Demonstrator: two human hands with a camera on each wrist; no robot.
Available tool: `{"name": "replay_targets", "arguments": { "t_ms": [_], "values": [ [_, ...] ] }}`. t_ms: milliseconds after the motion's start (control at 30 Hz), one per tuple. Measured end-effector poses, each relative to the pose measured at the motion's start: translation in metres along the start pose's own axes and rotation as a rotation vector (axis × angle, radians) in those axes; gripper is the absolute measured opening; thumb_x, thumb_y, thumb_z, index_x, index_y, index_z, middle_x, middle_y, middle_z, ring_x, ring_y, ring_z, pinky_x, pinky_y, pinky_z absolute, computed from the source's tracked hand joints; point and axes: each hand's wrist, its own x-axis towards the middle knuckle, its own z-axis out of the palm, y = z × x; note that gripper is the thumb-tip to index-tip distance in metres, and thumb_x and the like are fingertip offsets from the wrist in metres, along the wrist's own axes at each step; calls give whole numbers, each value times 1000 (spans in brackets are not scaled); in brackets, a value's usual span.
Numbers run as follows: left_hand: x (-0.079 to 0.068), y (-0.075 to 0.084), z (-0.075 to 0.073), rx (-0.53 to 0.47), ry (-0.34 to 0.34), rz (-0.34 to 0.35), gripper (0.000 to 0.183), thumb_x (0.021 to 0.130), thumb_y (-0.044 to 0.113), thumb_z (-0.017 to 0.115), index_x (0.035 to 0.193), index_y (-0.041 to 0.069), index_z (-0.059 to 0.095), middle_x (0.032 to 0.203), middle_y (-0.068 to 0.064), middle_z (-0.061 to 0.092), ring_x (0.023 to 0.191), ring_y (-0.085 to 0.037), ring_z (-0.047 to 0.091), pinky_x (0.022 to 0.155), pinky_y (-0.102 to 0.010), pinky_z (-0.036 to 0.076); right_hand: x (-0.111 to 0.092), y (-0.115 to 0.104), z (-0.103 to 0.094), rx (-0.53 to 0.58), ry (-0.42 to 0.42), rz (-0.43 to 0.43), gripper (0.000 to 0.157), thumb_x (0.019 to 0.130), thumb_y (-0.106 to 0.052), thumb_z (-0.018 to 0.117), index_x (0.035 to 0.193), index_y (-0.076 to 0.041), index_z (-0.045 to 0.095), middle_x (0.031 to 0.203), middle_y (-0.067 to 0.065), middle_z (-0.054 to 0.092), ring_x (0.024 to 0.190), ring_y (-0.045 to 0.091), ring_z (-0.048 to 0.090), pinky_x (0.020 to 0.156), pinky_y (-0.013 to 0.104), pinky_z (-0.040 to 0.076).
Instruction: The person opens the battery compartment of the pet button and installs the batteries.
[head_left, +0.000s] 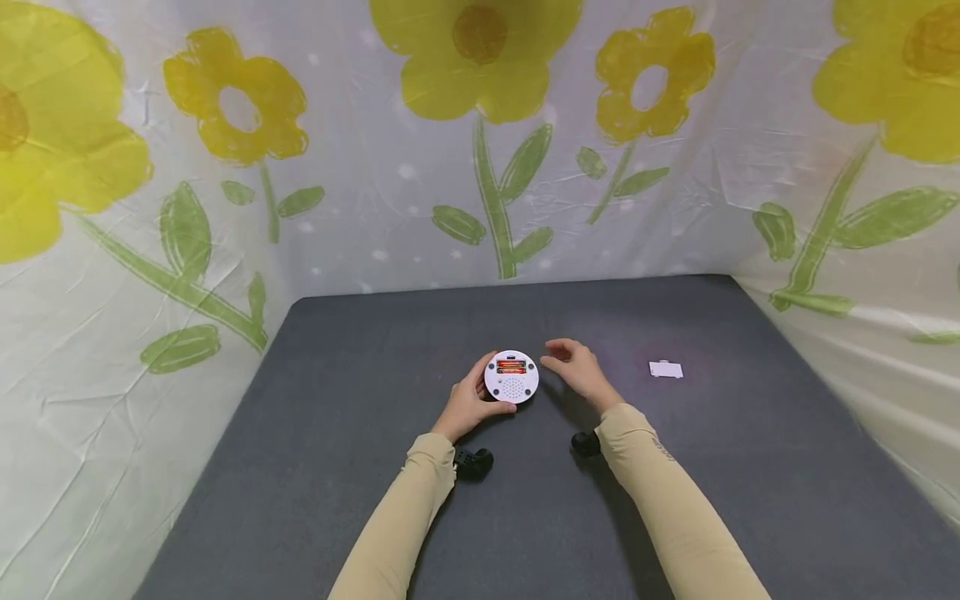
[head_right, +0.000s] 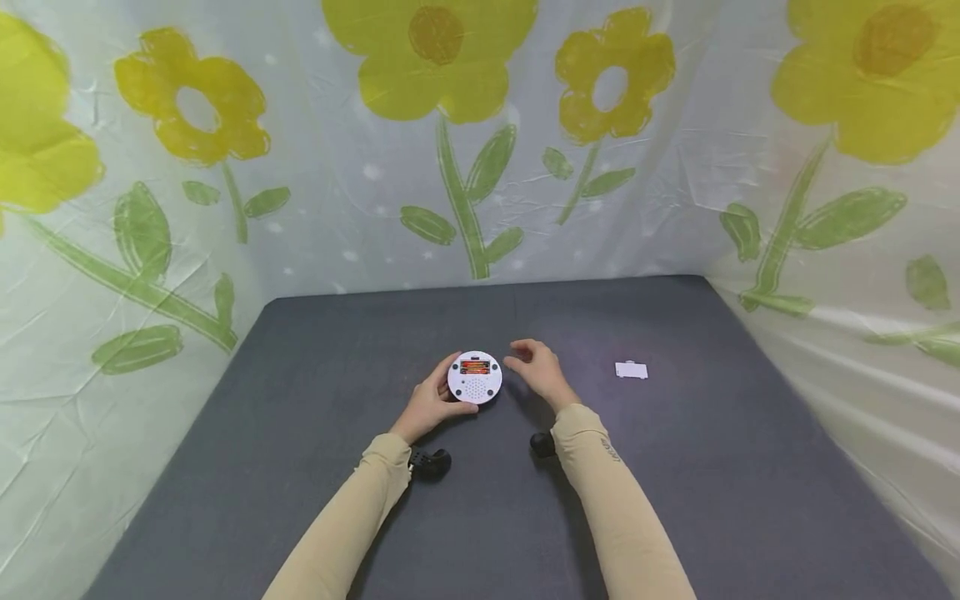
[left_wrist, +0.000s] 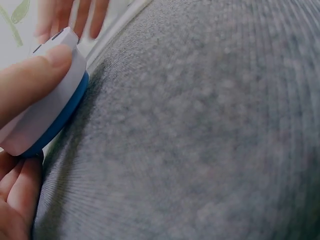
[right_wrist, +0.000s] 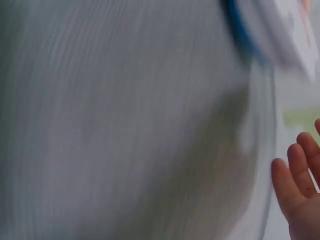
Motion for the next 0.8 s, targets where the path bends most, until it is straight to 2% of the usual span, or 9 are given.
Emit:
{"name": "replay_targets", "arguments": {
  "t_ms": [233,400,633,800],
  "values": [
    [1,-2,0,-28,-5,-12,100,64,16,86,146,10,29,140,-7,40,124,-13,42,95,-24,41,-14,39,-63,-120,32,14,45,84,-12,69,121,9,53,118,26,53,110,39,49,91,50,41],
    [0,0,-1,-17,-6,-23,100,64,17,86,146,11,28,141,-7,39,125,-15,41,96,-25,40,-23,56,-96,-209,31,65,50,83,-11,70,125,8,50,124,27,48,115,42,43,92,54,38],
    [0,-1,-1,-24,-9,-20,100,65,16,86,146,11,29,142,-7,38,125,-15,41,95,-26,41,-35,76,-127,-301,28,120,53,82,-8,70,126,11,47,128,31,44,118,46,38,94,57,34],
    [1,-3,-1,-14,-14,-21,99,65,16,85,146,12,28,142,-7,38,125,-15,41,94,-26,42,-40,85,-138,-384,17,102,51,78,-6,72,120,14,51,119,34,49,107,45,45,88,56,37]
  ]
}}
